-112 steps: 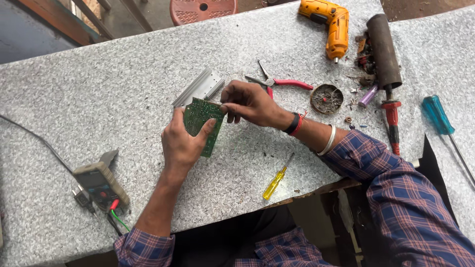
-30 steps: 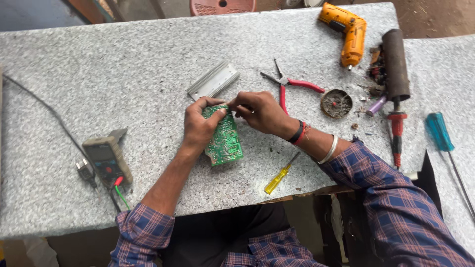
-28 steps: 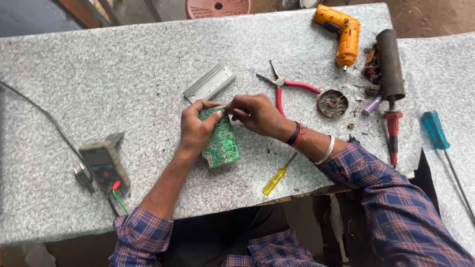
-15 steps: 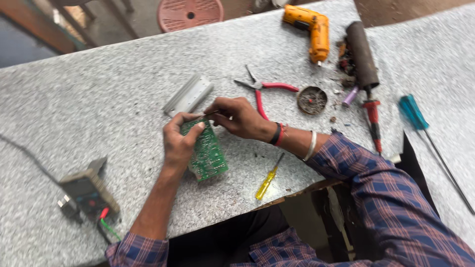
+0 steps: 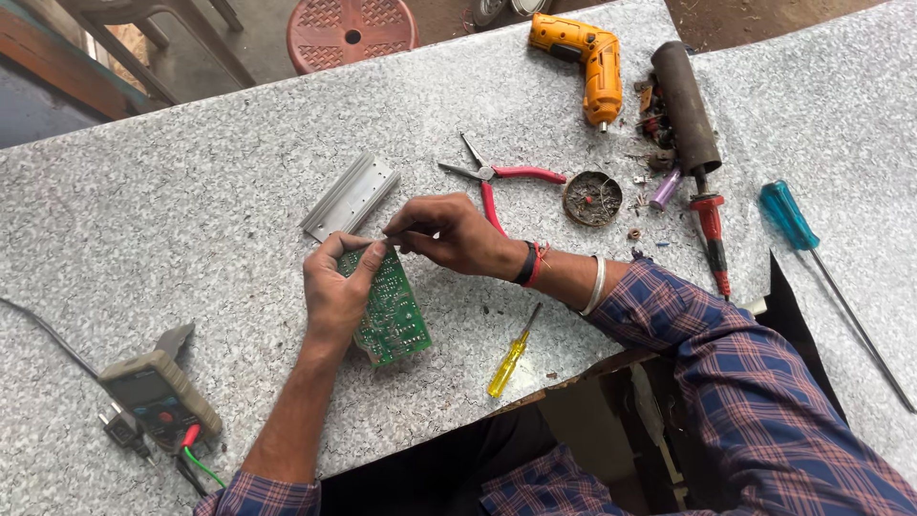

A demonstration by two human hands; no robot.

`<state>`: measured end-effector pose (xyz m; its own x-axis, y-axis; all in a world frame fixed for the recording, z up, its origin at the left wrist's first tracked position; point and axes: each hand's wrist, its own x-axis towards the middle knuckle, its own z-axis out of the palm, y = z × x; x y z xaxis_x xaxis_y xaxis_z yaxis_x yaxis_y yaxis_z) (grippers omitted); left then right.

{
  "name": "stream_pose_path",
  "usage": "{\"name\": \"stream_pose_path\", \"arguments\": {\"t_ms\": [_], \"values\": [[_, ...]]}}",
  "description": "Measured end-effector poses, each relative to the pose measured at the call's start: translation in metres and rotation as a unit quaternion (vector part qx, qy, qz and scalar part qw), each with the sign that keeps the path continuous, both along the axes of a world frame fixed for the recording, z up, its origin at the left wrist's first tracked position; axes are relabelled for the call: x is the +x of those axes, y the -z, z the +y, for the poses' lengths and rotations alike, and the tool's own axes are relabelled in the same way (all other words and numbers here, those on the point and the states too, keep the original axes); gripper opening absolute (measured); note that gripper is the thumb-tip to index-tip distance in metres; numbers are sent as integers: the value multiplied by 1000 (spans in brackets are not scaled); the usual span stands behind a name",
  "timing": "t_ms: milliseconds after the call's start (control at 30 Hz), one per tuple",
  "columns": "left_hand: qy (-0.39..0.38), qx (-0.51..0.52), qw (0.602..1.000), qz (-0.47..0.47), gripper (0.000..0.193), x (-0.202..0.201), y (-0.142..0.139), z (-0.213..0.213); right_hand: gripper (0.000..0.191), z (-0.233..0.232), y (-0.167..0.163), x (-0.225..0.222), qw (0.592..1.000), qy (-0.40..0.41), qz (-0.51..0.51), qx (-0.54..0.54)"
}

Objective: The person uses a yellow screwdriver to scrape and clean traces on a green printed circuit board. They then use pliers to bend and adjust metal pins on the board. The person continues scraping different areas of the board with the screwdriver.

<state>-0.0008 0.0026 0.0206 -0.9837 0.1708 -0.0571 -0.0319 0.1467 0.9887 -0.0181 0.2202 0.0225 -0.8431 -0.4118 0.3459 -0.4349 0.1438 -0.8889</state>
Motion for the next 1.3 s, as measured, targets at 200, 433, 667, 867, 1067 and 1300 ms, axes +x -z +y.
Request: {"name": "stream_pose_path", "arguments": {"t_ms": [200,433,667,867,1067,1300], "values": [[-3,-10,1000,20,19,0,3,1,11,-1,-1,0,1000,4,13,25],[-16,-33,999,28,21,-2,9,2,11,2,-6,0,997,-3,31,68],[-15,-37,998,41,21,-1,10,2,10,2,-4,-1,997,-21,-49,50],[-21,-18,999,17,20,-1,9,3,8,1,-2,5,992,-35,-93,76],[6,-32,999,27,19,-2,9,3,10,0,2,-2,997,29,22,74],[8,1,1000,18,19,-1,7,3,15,3,4,-1,996,38,58,62]]}}
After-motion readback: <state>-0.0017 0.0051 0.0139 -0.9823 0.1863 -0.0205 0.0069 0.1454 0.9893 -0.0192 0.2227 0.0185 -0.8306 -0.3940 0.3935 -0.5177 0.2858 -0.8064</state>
